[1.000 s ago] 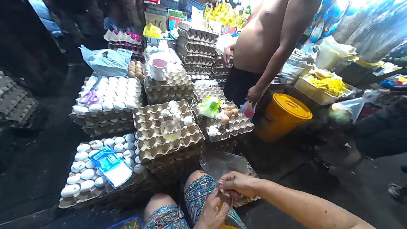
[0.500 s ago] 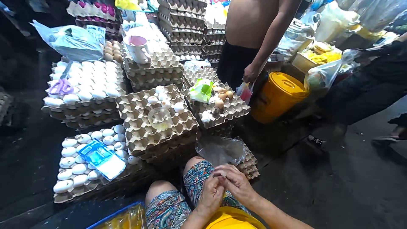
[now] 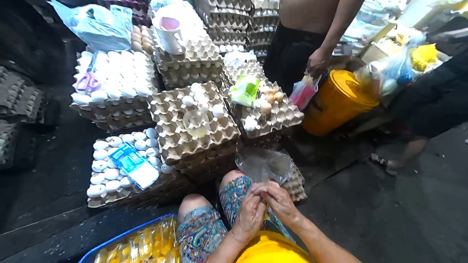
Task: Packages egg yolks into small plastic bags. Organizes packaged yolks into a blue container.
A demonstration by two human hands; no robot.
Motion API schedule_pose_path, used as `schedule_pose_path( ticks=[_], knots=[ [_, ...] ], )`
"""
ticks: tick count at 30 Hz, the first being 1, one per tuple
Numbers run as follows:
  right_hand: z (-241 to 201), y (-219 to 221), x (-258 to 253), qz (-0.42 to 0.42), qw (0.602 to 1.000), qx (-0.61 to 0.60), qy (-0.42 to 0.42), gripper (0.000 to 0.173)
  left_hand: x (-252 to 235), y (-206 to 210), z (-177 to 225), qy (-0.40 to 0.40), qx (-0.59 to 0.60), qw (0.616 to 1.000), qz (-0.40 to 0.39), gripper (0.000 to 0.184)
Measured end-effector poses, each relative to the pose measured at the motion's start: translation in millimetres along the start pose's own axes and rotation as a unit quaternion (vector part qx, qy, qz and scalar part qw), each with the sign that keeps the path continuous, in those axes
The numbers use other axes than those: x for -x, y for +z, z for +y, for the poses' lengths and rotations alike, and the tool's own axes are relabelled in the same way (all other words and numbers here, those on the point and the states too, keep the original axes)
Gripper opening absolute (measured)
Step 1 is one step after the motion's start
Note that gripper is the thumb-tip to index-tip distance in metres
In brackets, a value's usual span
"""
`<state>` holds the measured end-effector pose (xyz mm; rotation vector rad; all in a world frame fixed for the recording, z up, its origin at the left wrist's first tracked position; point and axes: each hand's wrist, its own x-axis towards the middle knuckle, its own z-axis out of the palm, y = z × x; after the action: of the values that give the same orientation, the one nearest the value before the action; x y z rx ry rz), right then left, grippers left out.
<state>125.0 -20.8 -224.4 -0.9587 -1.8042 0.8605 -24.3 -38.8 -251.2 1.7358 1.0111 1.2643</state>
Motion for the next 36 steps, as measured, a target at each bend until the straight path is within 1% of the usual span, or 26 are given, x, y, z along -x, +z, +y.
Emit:
schedule_pose_path(
  ticks=[3, 7, 9, 13, 16, 18, 20, 23, 25, 27, 29, 31, 32, 34, 36],
  knots=[
    [1.2, 3.5, -6.2, 0.039, 0.999, 0.003, 0.005, 0.029, -5.7, 1.2, 1.8, 0.01, -0.02, 1.0, 0.009, 0.027],
    [3.5, 5.7, -9.4, 0.046, 0.998, -0.038, 0.009, 0.029, -5.9, 1.2, 0.8, 0.024, -0.019, 0.999, -0.011, 0.029],
    [1.0, 3.1, -11.0, 0.033, 0.998, -0.052, 0.018, 0.027, -6.6, 1.7, -0.3, 0.036, -0.016, 0.999, -0.017, 0.029],
    [-3.9, -3.5, -14.5, -0.001, 0.994, -0.084, 0.071, 0.026, -5.7, 1.9, -2.8, 0.039, -0.015, 0.999, -0.028, 0.028],
    [-13.5, -10.4, -20.3, -0.032, 0.99, -0.091, 0.102, 0.027, -6.4, -2.5, 0.8, 0.017, 0.018, 0.999, -0.046, 0.028],
    [-18.7, -13.3, -23.7, -0.041, 0.993, -0.081, 0.081, 0.027, -8.9, -7.0, 6.5, 0.016, 0.058, 0.997, -0.041, 0.027],
    [-22.4, -13.5, -27.5, -0.045, 0.996, -0.062, 0.039, 0.029, -11.7, -12.5, 15.8, 0.023, 0.07, 0.997, -0.021, 0.026],
    [-30.3, -9.0, -33.1, -0.054, 0.997, -0.039, -0.03, 0.029, -10.5, -25.3, 28.5, 0.03, 0.044, 0.999, 0.005, 0.025],
    [-34.0, -2.8, -35.5, -0.061, 0.995, -0.05, -0.064, 0.03, -7.5, -33.0, 30.8, 0.052, 0.025, 0.998, 0.026, 0.025],
    [-36.3, 5.8, -37.0, -0.066, 0.991, -0.092, -0.071, 0.032, -2.9, -42.3, 31.4, 0.07, 0.006, 0.997, 0.042, 0.025],
    [-41.4, 15.4, -37.0, -0.067, 0.984, -0.159, -0.054, 0.036, 4.0, -56.6, 34.1, 0.077, -0.029, 0.995, 0.05, 0.026],
    [-49.5, 20.3, -38.5, -0.067, 0.977, -0.201, -0.033, 0.04, 10.2, -73.8, 41.9, 0.081, -0.071, 0.992, 0.062, 0.024],
    [-53.1, 19.8, -40.1, -0.062, 0.976, -0.206, -0.021, 0.041, 13.9, -84.6, 49.2, 0.078, -0.082, 0.991, 0.065, 0.022],
    [-55.0, 16.5, -43.1, -0.075, 0.978, -0.196, -0.009, 0.041, 26.7, -108.3, 66.1, 0.041, -0.084, 0.993, 0.071, 0.022],
    [-47.2, 13.7, -37.0, -0.135, 0.976, -0.169, -0.005, 0.039, 51.2, -127.9, 70.7, -0.037, -0.071, 0.993, 0.089, 0.022]
  ],
)
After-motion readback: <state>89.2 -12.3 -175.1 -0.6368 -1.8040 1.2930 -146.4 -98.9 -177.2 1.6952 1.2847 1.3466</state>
